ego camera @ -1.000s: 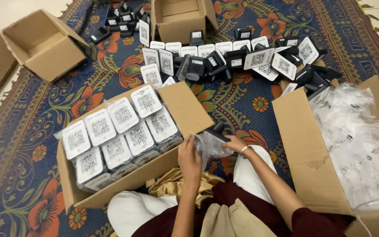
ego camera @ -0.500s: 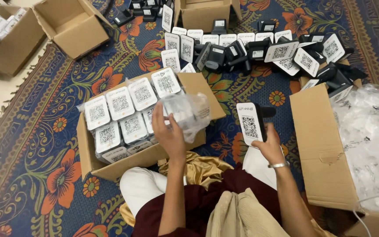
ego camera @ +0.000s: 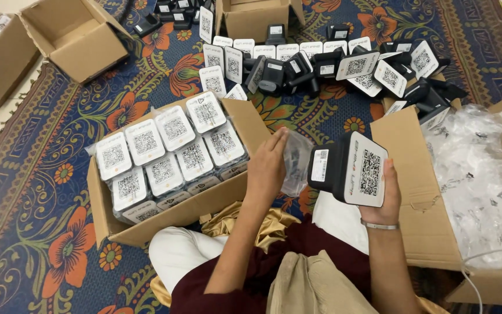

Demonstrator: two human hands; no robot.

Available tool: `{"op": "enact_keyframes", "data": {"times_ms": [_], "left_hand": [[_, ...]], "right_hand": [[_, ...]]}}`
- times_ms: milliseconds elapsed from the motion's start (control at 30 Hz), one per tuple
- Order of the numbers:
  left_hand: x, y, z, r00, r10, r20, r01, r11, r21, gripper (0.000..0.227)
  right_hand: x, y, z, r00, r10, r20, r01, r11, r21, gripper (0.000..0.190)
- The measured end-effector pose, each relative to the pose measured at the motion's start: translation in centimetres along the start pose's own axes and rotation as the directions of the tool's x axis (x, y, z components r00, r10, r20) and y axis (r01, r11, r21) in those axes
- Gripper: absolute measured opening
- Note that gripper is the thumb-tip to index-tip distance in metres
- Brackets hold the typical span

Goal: The person bags electronic devices with QR codes and places them into cardboard boxes.

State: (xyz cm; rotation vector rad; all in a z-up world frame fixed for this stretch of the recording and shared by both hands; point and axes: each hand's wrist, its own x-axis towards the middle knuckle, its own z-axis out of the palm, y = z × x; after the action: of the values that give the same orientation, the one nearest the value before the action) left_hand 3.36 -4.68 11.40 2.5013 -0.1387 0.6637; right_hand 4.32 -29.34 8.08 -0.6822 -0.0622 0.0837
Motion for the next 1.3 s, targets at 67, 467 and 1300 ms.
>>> {"op": "enact_keyframes", "data": {"times_ms": [67,467,1300], "left_hand": [[0.1,0.6,-0.4,0.999,0.021,0.025,-0.019,0.998,-0.062,0.055],[-1.8,-0.7,3.3,0.989,-0.019,0.148,0.034,0.994,-0.101,0.071],[0.5,-0.5,17.6,0.898,0.01,0.441,0.107,0.965,-0.241,0.087]], "right_hand": [[0.2,0.4,-0.2,1.0,0.003,-0.012,-0.003,1.0,-0.005,0.045],[2.3,3.8,-7.2,0.981,0.184,-0.066,-0.182,0.735,-0.653,0.041],[22.3,20.1,-24.4,0.932,0.362,0.032,0.134,-0.26,-0.956,0.041]]}}
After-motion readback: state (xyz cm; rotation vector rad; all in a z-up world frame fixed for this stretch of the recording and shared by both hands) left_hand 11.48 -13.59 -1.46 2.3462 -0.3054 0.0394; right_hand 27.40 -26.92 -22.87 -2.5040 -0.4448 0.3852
